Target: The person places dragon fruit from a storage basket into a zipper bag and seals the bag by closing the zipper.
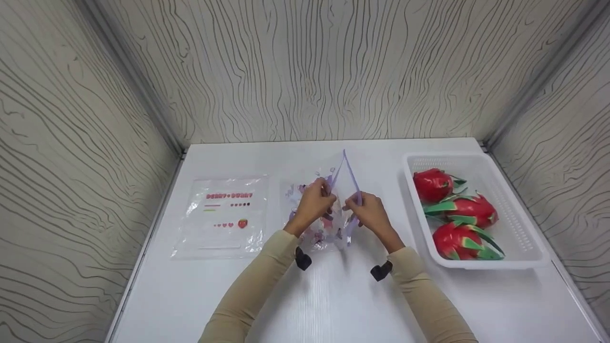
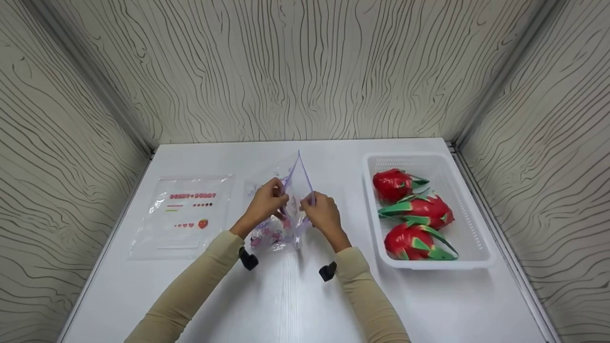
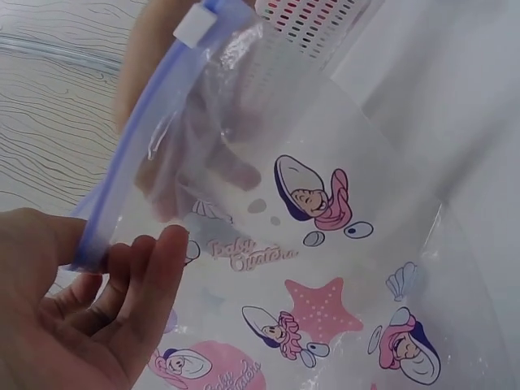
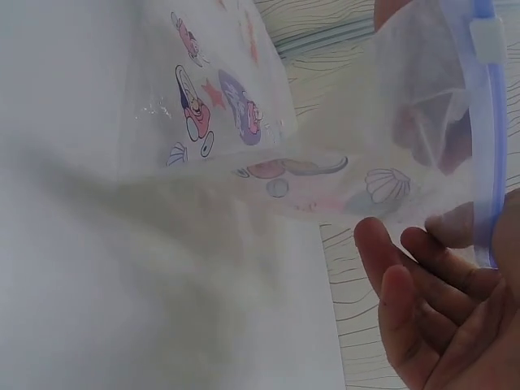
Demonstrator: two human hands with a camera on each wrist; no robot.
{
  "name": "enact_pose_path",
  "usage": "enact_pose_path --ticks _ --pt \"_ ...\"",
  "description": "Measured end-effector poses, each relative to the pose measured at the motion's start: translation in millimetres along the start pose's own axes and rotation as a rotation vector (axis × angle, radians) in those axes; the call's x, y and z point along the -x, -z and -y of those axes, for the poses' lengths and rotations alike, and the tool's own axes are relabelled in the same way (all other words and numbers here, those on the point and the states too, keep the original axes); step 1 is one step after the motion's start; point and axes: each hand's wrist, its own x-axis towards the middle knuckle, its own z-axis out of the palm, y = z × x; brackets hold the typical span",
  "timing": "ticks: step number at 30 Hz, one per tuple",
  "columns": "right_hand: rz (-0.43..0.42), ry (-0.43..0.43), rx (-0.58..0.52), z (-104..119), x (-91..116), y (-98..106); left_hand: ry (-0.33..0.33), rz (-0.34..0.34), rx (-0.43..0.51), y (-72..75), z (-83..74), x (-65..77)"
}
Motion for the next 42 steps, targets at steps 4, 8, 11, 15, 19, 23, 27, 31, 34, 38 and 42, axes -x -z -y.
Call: enact_pose_path --ticks 4,8,11,15,19,23,27,31,34,38,42 --pt "0.007 -0.044 0.019 -1 -1 2 -0.014 -0.021 -0.01 4.6 3.5 -1.8" --pt "0.015 -0.081 0.076 -3 -2 4 -0.012 -0.054 -0.028 8.5 6.8 -2.7" --pt "0.031 -0.107 0.097 -6 -4 6 -0.009 -0.063 -0.019 11.7 8.4 -2.7" --pt "0.067 -0.14 0.093 -12 -6 9 0.0 -0.071 -0.001 17.1 9.3 -2.9" --pt "0.091 -0.155 0.104 -19 -8 11 0.005 -0.095 -0.016 23.6 10.8 -4.1" --pt "0.1 -0.175 0.116 -26 -10 13 0.006 -0.115 -0.054 30.2 13.6 -5.8" --pt "0.108 -0.202 0.11 -34 -11 16 0.009 -0.126 -0.047 36.9 17.1 -6.4" --pt "0.107 -0.226 0.083 -41 -12 19 0.022 -0.14 -0.029 43.8 19.8 -5.6" --pt "0.118 -0.234 0.075 -45 -13 19 0.041 -0.147 -0.035 48.0 21.0 -4.6" --pt "0.133 -0.241 0.078 -46 -14 19 0.059 -0.153 -0.042 51.5 22.6 -3.6" --pt "0.133 -0.24 0.078 -45 -14 17 0.054 -0.159 -0.046 52.9 22.6 -2.9"
